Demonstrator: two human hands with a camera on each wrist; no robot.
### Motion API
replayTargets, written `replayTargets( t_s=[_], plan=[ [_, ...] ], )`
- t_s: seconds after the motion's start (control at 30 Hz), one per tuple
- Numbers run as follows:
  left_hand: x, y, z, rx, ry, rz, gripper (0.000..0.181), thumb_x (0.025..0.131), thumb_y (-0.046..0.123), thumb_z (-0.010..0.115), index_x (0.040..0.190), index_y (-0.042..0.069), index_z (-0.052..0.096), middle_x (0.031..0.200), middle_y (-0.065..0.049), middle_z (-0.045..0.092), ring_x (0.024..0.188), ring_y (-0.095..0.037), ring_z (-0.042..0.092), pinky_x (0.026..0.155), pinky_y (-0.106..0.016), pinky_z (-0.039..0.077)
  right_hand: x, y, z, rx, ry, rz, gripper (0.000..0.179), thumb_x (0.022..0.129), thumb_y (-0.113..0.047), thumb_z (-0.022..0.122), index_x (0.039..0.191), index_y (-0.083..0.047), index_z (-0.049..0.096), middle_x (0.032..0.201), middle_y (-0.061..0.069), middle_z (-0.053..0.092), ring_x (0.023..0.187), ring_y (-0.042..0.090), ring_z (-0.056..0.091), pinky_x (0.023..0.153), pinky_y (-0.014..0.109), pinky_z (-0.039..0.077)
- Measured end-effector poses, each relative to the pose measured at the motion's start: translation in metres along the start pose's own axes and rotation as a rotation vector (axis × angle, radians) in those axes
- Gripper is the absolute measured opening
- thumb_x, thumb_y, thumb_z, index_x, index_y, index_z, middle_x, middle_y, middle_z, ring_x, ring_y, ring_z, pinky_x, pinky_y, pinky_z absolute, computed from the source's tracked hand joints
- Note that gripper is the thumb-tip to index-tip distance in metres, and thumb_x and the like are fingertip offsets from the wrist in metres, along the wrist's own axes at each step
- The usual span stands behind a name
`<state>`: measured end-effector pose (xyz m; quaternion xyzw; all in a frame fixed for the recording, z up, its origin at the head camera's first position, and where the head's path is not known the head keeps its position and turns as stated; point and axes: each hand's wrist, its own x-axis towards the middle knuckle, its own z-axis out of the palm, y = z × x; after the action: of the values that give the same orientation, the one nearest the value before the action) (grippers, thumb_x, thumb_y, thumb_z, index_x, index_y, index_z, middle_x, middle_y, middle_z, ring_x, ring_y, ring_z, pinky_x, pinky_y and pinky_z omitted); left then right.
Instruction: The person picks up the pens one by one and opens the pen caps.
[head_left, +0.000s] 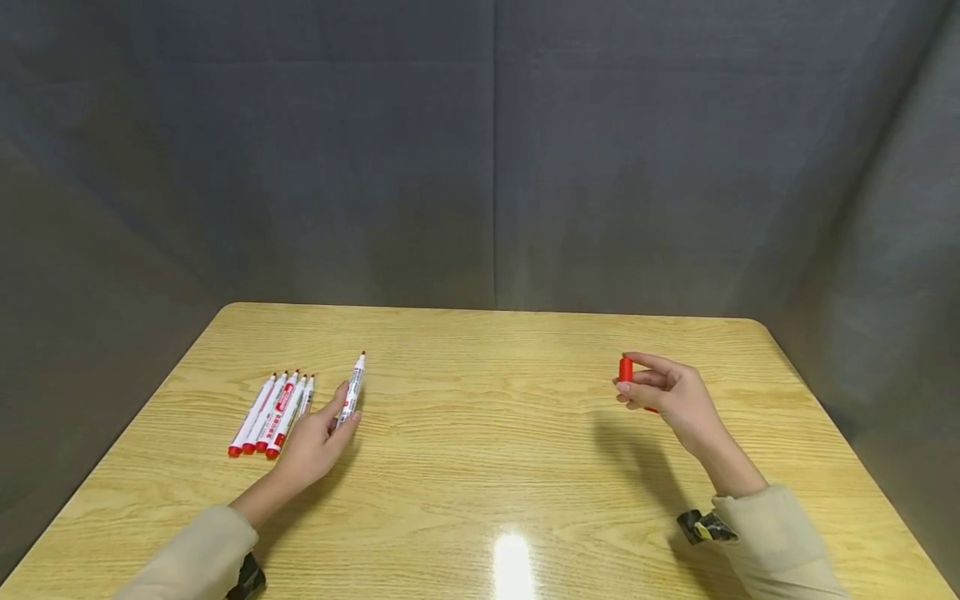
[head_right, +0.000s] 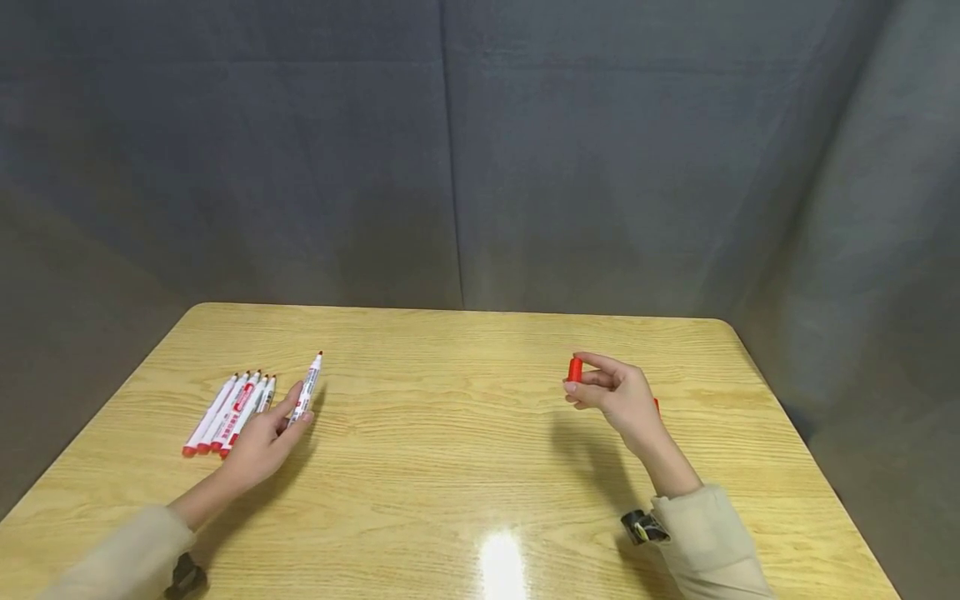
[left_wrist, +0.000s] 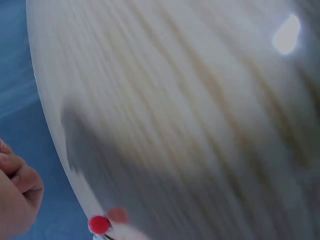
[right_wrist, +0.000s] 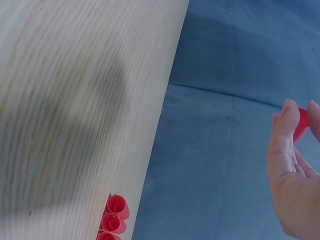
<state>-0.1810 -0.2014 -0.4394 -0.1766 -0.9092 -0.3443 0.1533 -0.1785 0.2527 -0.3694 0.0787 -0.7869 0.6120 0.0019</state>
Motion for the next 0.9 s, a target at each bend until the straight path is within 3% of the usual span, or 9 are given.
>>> replayTargets(
  t_s=[0.33, 0.57, 0.73, 0.9],
  plan=[
    [-0.003, -0.017, -0.011, 0.173, 0.019, -0.058, 0.049, 0.093, 0.014, 0.050, 0.130, -0.016, 0.037, 0.045, 0.006, 0.026, 0.039, -0.001, 0.015, 0.035, -0.019, 0.017, -0.006, 0.002, -0.010, -0.011, 0.014, -0.006, 0.059, 0.084, -0.009, 0.064, 0.132, 0.011, 0.037, 0.088, -0.002, 0.067, 0.076, 0.015, 0.065, 0.067, 0.027, 0.052],
    [-0.003, -0.023, -0.015, 0.285, -0.079, -0.135, 0.053, 0.093, 0.018, 0.050, 0.129, -0.017, 0.036, 0.045, 0.002, 0.030, 0.039, -0.008, 0.023, 0.035, -0.024, 0.020, -0.008, 0.005, -0.017, 0.003, 0.016, -0.017, 0.059, 0.084, -0.008, 0.064, 0.132, 0.012, 0.037, 0.087, -0.002, 0.067, 0.073, 0.012, 0.065, 0.066, 0.026, 0.052],
    [-0.004, -0.023, -0.015, 0.364, -0.143, -0.195, 0.053, 0.093, 0.019, 0.050, 0.128, -0.019, 0.037, 0.043, 0.001, 0.032, 0.039, -0.008, 0.021, 0.035, -0.021, 0.018, -0.011, 0.008, -0.024, 0.014, 0.030, -0.033, 0.058, 0.084, -0.008, 0.065, 0.131, 0.014, 0.037, 0.087, -0.002, 0.067, 0.074, 0.014, 0.066, 0.067, 0.030, 0.052],
    [-0.006, -0.022, -0.015, 0.426, -0.162, -0.209, 0.052, 0.092, 0.020, 0.051, 0.127, -0.017, 0.040, 0.042, 0.000, 0.033, 0.039, -0.009, 0.022, 0.034, -0.021, 0.018, -0.014, 0.010, -0.033, -0.060, 0.054, -0.012, 0.058, 0.085, -0.011, 0.064, 0.132, 0.011, 0.037, 0.087, -0.010, 0.065, 0.076, 0.012, 0.066, 0.066, 0.026, 0.052]
  ],
)
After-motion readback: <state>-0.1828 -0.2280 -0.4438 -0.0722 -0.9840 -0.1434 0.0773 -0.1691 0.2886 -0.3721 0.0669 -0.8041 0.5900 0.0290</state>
